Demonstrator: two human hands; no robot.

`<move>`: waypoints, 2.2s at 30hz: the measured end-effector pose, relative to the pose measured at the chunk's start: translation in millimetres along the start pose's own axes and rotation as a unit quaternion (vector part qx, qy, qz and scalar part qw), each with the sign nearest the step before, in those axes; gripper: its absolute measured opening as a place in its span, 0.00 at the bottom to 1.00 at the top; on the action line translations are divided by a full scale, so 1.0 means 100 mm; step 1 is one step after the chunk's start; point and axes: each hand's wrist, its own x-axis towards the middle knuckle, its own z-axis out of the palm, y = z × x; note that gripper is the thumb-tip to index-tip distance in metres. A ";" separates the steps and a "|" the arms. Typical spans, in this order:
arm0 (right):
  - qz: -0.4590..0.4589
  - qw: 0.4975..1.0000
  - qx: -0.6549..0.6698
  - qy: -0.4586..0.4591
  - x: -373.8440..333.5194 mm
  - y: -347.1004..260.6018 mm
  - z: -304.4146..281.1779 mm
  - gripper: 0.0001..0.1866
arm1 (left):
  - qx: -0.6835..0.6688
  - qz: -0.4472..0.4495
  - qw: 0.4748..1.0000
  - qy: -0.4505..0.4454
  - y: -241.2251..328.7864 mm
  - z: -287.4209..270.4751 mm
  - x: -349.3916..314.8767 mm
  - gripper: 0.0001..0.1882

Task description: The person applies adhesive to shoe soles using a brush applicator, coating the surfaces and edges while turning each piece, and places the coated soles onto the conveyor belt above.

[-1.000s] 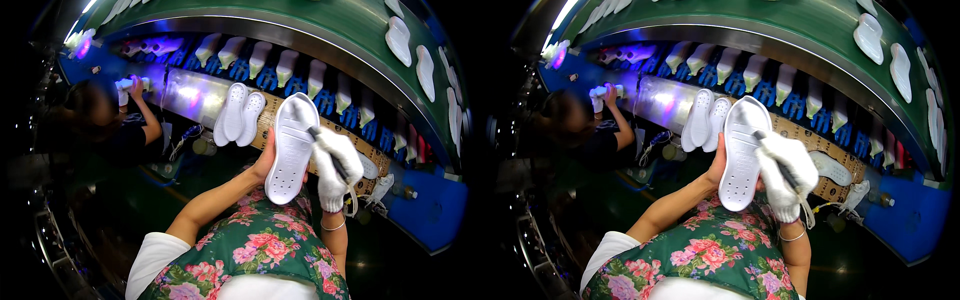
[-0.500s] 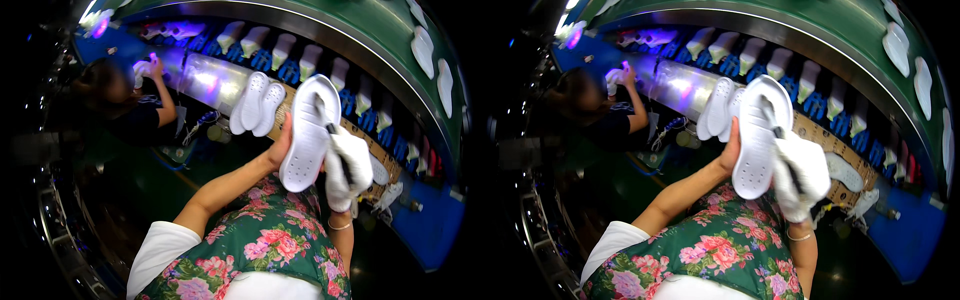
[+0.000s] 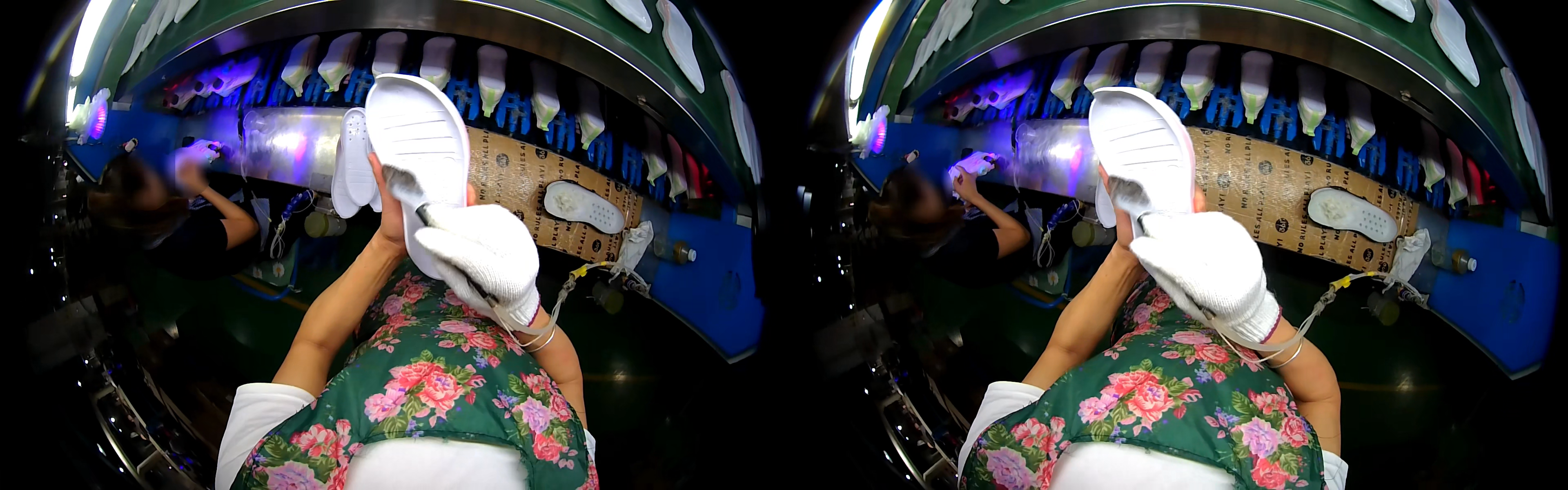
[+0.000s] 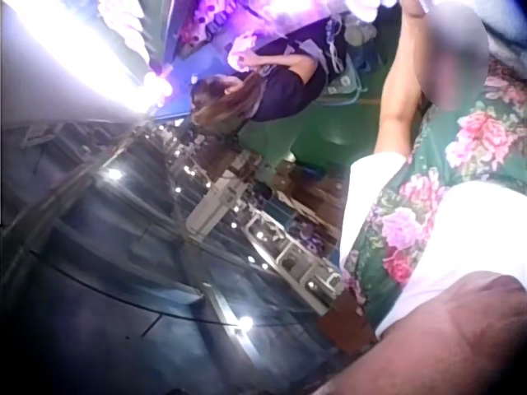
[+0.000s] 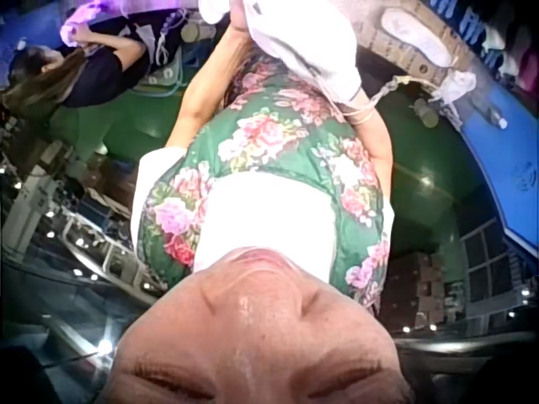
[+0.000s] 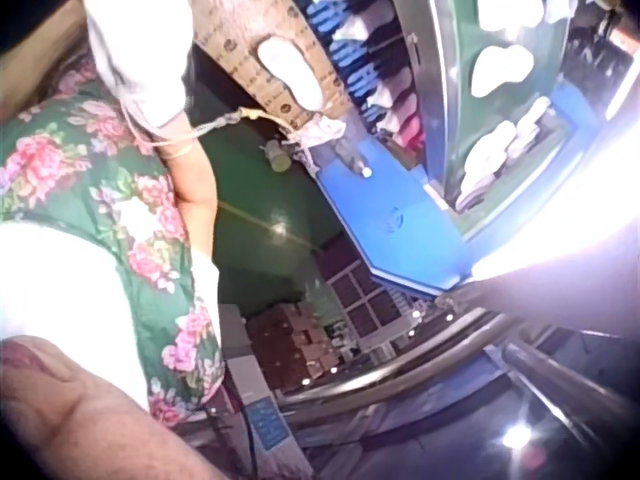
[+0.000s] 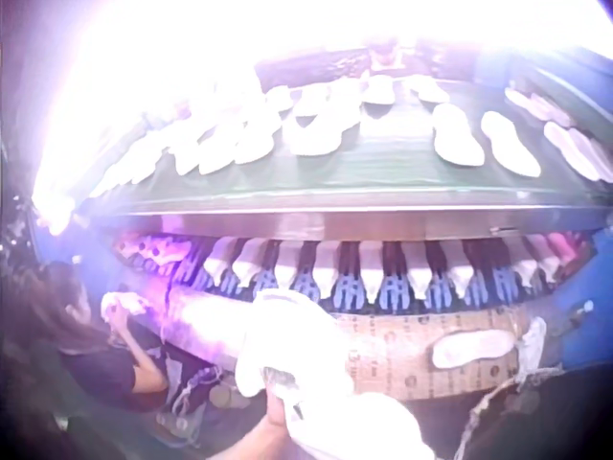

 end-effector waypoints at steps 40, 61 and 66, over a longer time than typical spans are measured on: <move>0.009 1.000 0.006 0.000 -0.27 0.01 0.15 0.18 | -0.108 -0.051 0.990 -0.072 0.40 -0.17 0.32 0.62; 0.024 0.988 0.089 -0.122 -0.22 0.05 -0.07 0.20 | 0.147 -0.413 0.896 -0.071 0.57 -0.16 0.56 0.45; -0.049 0.993 -0.016 -0.106 -0.26 0.07 0.01 0.19 | 0.430 -0.388 0.815 -0.015 0.60 0.20 0.70 0.47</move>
